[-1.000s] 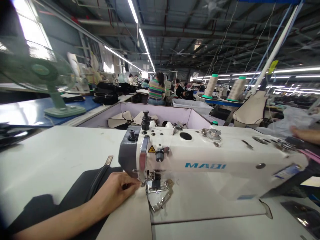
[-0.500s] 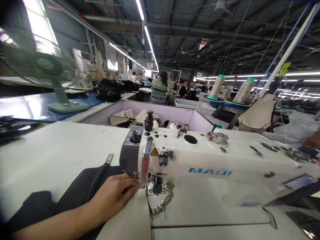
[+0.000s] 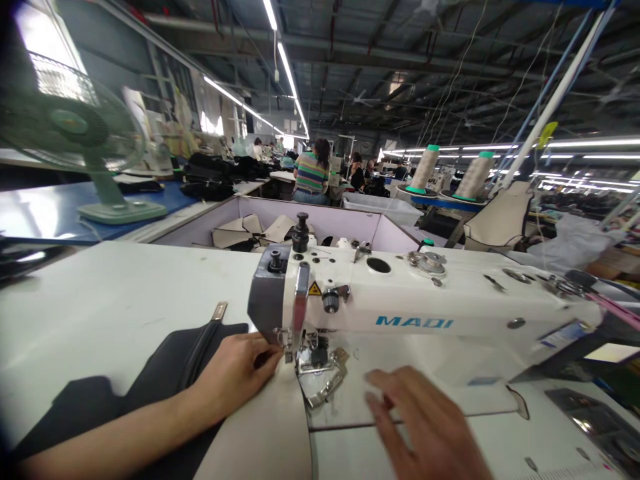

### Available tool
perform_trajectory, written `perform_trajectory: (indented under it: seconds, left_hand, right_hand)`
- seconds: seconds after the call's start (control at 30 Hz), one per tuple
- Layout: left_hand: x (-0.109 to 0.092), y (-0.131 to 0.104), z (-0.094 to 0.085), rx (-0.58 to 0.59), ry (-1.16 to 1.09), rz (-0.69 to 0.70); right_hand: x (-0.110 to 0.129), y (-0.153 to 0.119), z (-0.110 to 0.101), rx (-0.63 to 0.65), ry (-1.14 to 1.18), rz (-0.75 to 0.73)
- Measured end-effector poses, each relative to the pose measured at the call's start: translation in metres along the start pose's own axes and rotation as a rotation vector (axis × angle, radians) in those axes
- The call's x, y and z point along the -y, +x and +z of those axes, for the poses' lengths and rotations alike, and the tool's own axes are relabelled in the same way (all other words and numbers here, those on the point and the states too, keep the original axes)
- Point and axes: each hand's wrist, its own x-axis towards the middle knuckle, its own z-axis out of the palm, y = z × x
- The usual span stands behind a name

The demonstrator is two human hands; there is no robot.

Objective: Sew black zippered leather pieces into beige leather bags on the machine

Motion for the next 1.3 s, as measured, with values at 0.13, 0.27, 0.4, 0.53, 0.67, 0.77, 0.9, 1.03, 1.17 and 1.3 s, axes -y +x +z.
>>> perform_trajectory:
  seconds: [0.13,0.27,0.4,0.53,0.67,0.77,0.9,1.03,1.17,1.3]
  left_hand:
    - [-0.002,-0.001,-0.001,0.006,0.014,0.021]
    - [-0.003,-0.002,0.000,0.015,0.037,0.025]
    - [-0.002,-0.002,0.001,0.022,0.052,0.033]
    - [0.000,-0.002,0.002,0.025,0.055,0.040]
    - [0.000,-0.002,0.002,0.036,0.052,0.041]
    - [0.000,-0.002,0.003,0.032,0.049,0.046]
    - [0.001,-0.001,0.003,0.033,0.058,0.041]
    - [0.001,-0.001,0.003,0.029,0.058,0.044]
    - [0.000,-0.003,0.004,0.028,0.054,0.051]
    - [0.000,-0.002,0.003,0.032,0.052,0.055]
  right_hand:
    - [0.003,0.030,0.061,0.316,0.055,0.166]
    - [0.001,0.046,0.099,0.358,-0.038,0.354]
    - [-0.001,0.043,0.110,0.330,0.035,0.372]
    - [0.001,0.042,0.112,0.299,0.117,0.384]
    - [0.002,0.045,0.113,0.263,0.177,0.406]
    - [0.001,0.046,0.114,0.221,0.243,0.450]
    - [0.001,0.046,0.115,0.169,0.281,0.489]
    - [0.006,0.046,0.118,0.203,0.273,0.384]
    - [0.010,0.045,0.122,0.242,0.192,0.332]
    - [0.012,0.044,0.123,0.251,0.146,0.364]
